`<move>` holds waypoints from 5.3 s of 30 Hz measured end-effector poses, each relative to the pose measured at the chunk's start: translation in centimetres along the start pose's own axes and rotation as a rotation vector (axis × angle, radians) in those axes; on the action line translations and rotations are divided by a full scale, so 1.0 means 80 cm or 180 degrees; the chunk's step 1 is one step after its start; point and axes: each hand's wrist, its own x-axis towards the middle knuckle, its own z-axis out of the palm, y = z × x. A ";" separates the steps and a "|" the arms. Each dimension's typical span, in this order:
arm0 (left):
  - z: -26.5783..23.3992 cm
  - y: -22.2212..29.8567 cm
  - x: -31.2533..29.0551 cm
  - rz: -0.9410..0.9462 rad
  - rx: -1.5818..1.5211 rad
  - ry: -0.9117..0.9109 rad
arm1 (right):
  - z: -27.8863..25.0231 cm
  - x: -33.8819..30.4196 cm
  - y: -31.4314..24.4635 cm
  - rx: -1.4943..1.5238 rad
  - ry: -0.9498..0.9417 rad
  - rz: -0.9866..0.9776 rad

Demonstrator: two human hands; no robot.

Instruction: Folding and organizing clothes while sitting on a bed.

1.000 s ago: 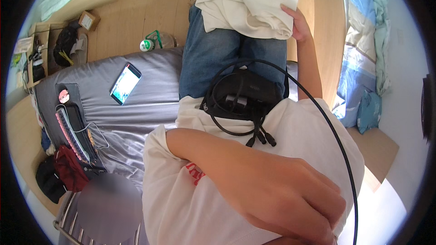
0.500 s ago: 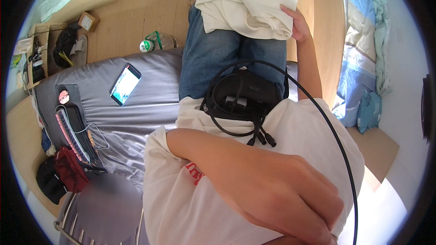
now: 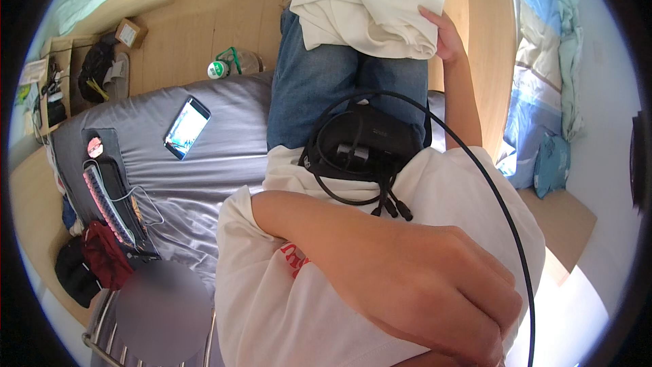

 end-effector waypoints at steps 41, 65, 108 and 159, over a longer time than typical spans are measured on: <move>-0.007 0.026 -0.004 -0.0653 0.0248 -0.0309 | 0.004 -0.005 0.001 -0.0029 0.0017 -0.0032; 0.019 -0.014 -0.014 0.0206 0.0625 -0.0146 | 0.004 -0.007 0.002 0.0057 -0.0067 -0.0018; 0.016 -0.025 -0.005 0.0442 0.0699 0.0238 | 0.003 -0.010 0.005 -0.0023 -0.0041 -0.0015; -0.074 0.025 0.054 -0.1248 0.1580 -0.0067 | 0.142 0.076 -0.147 0.0876 -0.0644 -0.0338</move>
